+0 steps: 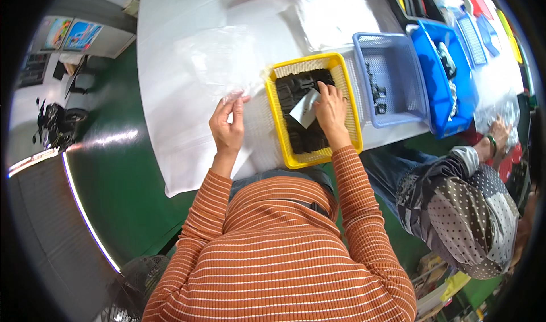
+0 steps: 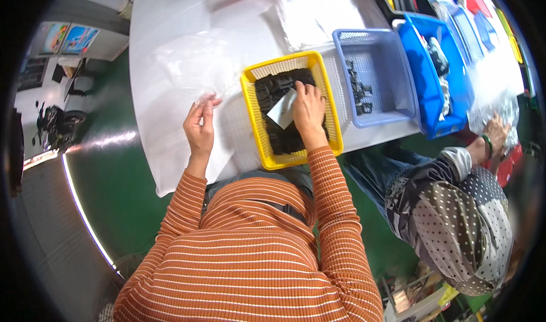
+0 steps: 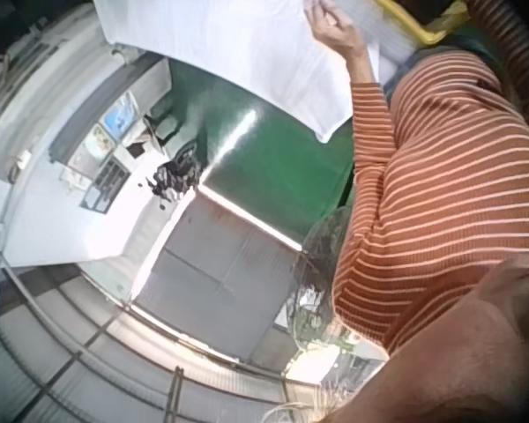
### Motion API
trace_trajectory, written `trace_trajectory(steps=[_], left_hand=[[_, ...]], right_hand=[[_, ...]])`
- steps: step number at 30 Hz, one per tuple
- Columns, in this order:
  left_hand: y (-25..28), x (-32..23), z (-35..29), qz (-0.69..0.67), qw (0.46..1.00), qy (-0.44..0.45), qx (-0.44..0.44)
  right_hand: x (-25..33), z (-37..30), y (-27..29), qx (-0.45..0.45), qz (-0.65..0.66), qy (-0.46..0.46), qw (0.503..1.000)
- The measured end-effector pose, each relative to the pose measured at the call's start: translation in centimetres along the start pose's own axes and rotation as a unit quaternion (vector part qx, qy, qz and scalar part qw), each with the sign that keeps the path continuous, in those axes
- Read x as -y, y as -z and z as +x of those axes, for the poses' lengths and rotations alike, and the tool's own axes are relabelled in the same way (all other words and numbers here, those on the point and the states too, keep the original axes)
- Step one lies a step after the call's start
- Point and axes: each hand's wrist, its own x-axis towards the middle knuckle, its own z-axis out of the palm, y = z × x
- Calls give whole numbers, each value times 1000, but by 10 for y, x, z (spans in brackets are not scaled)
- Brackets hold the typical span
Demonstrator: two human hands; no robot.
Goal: The person handles small black items and labels, placing them into plastic bags and sealing them with tape. They move between tables to retrieve materials and organize items into baskets.
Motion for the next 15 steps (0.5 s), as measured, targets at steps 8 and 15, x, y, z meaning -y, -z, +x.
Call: trace_trajectory(steps=[8,15], left_hand=[[59,32,6,51,993,-21,-103],[116,58,37,358,917,-154,-89]], right_hand=[[126,29,45,-129,179,185,958],[184,89,17,-183,142,275,933]])
